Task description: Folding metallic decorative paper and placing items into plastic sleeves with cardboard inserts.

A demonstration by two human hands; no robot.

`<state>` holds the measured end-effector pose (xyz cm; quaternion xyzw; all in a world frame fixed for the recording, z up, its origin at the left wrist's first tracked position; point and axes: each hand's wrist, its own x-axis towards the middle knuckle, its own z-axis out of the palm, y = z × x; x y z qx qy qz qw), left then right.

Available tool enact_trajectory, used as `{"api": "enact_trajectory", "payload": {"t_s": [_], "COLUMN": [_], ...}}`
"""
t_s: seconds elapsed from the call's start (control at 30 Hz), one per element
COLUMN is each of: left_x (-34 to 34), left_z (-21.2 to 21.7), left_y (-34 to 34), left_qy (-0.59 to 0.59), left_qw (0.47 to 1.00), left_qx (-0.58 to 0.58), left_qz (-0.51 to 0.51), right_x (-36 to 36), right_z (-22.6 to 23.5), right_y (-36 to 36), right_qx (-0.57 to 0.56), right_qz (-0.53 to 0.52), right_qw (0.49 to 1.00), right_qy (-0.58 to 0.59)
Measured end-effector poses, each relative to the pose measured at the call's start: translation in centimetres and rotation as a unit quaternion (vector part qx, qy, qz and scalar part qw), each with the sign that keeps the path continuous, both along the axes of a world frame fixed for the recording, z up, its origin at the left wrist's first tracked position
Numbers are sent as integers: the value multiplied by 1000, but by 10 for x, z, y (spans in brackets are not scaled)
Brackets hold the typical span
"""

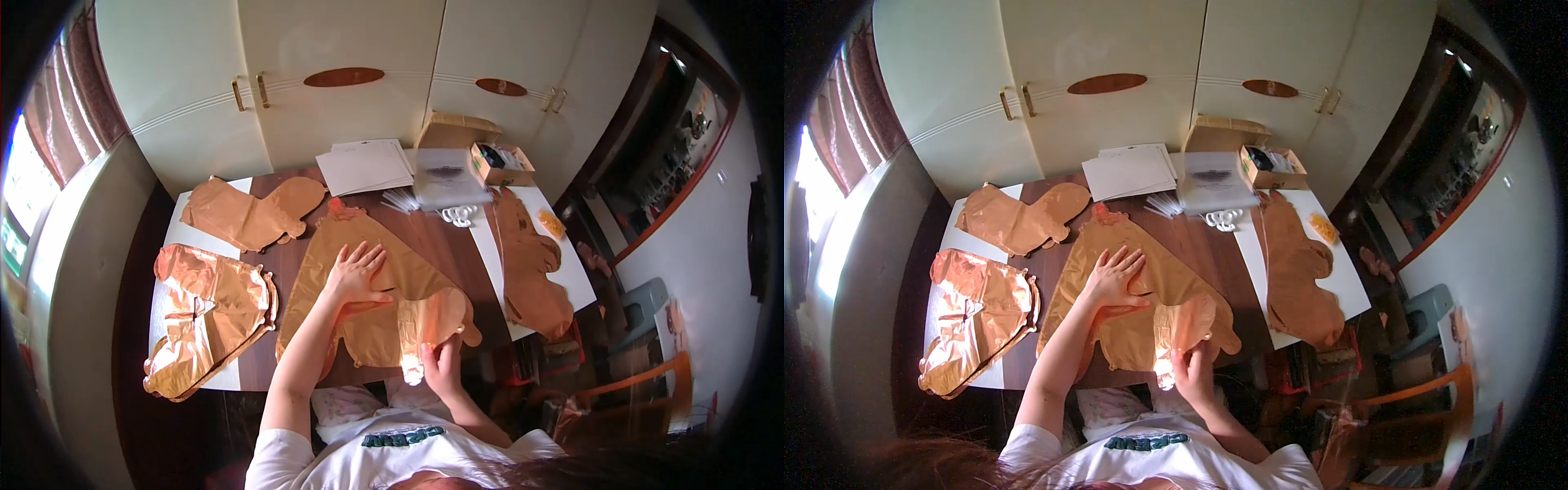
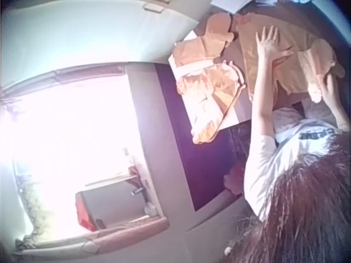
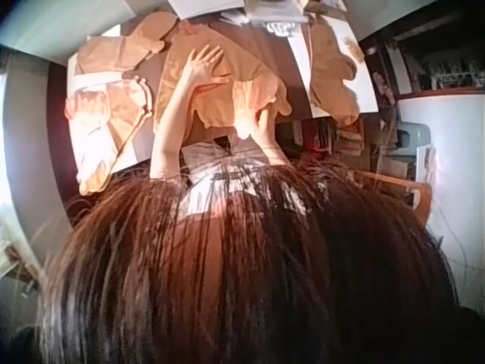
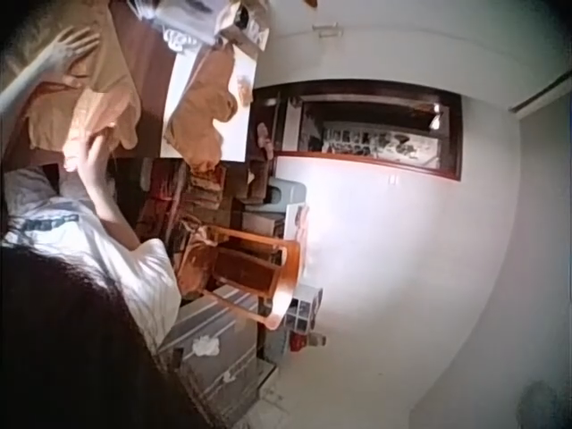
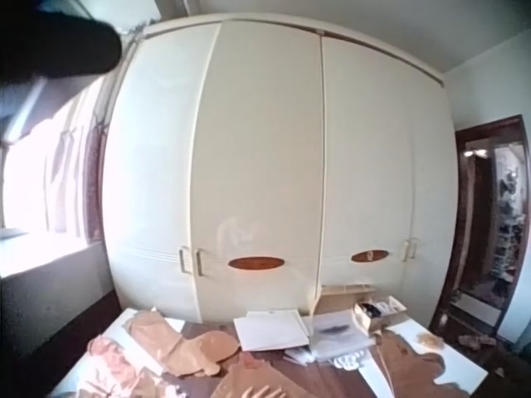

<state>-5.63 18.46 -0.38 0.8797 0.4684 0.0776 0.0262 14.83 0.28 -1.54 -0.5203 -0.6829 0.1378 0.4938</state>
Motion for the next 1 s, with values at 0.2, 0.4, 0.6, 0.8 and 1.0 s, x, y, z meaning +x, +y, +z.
{"api": "enact_trajectory", "payload": {"t_s": [0.2, 0.4, 0.6, 0.8, 1.0], "left_x": [0, -2, -2, -2, -2], "left_z": [2, -1, -1, -2, -2], "left_y": [1, 3, 2, 2, 2], "left_qy": [8, 10, 13, 7, -5], "left_qw": [1000, 1000, 1000, 1000, 1000], "left_qx": [-8, -15, -11, -2, -2], "left_qz": [0, -3, -3, -5, -3], "right_x": [-17, -24, -22, -21, -16], "right_z": [-24, -11, -16, -7, -5], "right_y": [2, 4, 2, 5, 10], "right_qx": [-8, -13, -13, -30, -15], "right_qz": [19, 22, 52, 100, 163], "right_qw": [999, 985, 963, 945, 931], "right_qy": [-24, -168, -265, -309, -326]}}
